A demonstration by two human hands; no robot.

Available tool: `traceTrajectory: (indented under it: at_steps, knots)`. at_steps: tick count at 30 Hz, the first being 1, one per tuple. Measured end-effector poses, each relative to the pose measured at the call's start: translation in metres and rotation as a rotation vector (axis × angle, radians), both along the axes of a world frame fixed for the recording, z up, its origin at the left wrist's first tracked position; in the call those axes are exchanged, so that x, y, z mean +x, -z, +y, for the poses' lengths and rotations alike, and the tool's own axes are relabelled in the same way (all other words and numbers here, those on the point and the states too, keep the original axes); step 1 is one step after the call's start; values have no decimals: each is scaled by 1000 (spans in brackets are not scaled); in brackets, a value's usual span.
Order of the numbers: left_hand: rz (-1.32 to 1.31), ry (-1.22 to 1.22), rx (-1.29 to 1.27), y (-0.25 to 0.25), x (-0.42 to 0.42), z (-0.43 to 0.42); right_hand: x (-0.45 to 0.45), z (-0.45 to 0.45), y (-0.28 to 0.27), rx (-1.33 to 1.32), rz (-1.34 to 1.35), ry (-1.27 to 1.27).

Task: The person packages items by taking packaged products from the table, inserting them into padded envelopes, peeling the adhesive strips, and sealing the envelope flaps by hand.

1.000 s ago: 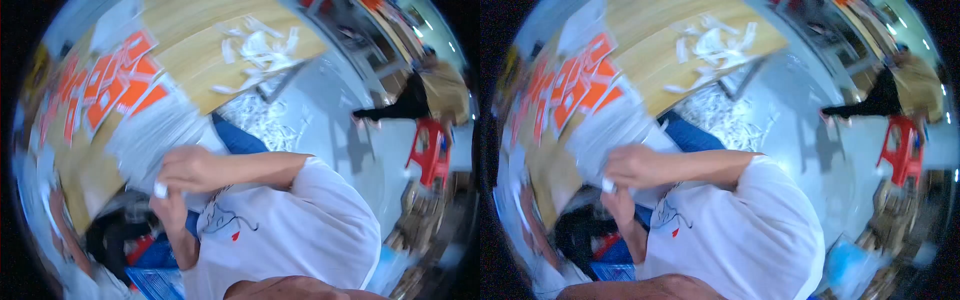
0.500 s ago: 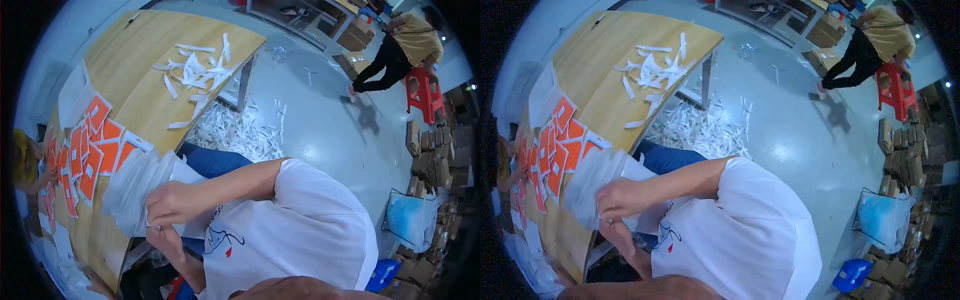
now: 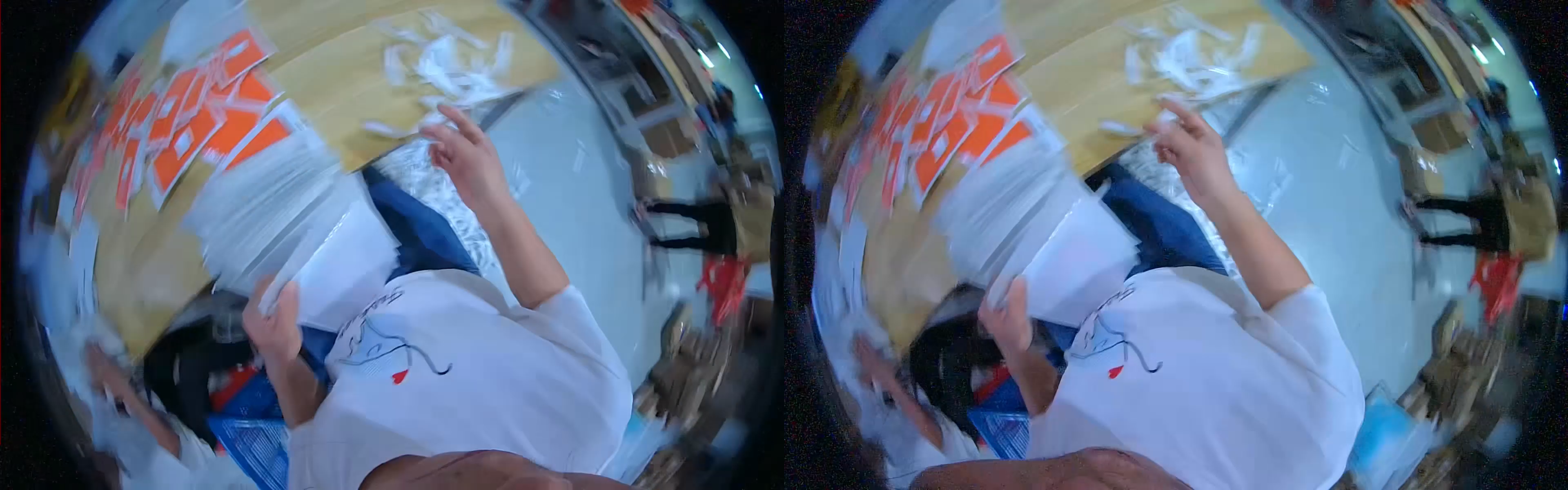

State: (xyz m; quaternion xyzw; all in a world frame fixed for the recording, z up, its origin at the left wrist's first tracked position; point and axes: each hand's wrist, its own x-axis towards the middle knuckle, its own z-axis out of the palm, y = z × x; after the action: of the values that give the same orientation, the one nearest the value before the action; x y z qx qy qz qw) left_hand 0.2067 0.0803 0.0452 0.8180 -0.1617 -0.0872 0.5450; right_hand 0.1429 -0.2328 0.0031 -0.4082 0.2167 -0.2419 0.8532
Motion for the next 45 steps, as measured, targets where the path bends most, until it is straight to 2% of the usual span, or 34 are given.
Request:
traceTrajectory:
  at_steps: [1,3,4,6,12,16,22,26,27,31,32,36,38,39,41,43,45]
  knots:
    - [-25,40,-66,4,2,1,0,12,5,-51,6,-182]
    - [2,73,-78,1,2,0,4,43,8,-230,15,-338]
    - [4,15,-60,0,2,1,7,54,8,-212,9,-396]
    - [11,165,-215,0,0,1,11,69,8,-236,-67,-600]
    - [-117,148,-154,11,3,18,15,68,19,-336,1,-714]
    - [-227,224,-54,9,10,18,20,67,10,-471,-22,-591]
    - [-277,462,-50,10,22,32,21,49,33,-407,-63,-694]
    - [-82,494,-112,-1,18,35,23,49,34,-305,-56,-706]
    - [-86,493,-114,-1,15,36,23,53,31,-309,-59,-707]
    - [21,147,29,3,3,23,20,68,5,-96,-79,-535]
    - [21,145,27,6,0,22,17,69,2,-98,-78,-538]
    - [25,125,-195,25,-3,23,7,63,-6,-613,123,-554]
    - [31,122,-214,22,-4,26,9,52,-8,-684,99,-491]
    - [43,131,-231,20,-5,28,14,44,-9,-690,88,-506]
    - [62,143,-267,14,-8,32,36,26,-11,-339,-14,-292]
    - [47,128,-298,7,-11,38,64,18,-16,-470,138,-188]
    - [45,138,-349,0,-14,47,93,22,-18,-545,95,-267]
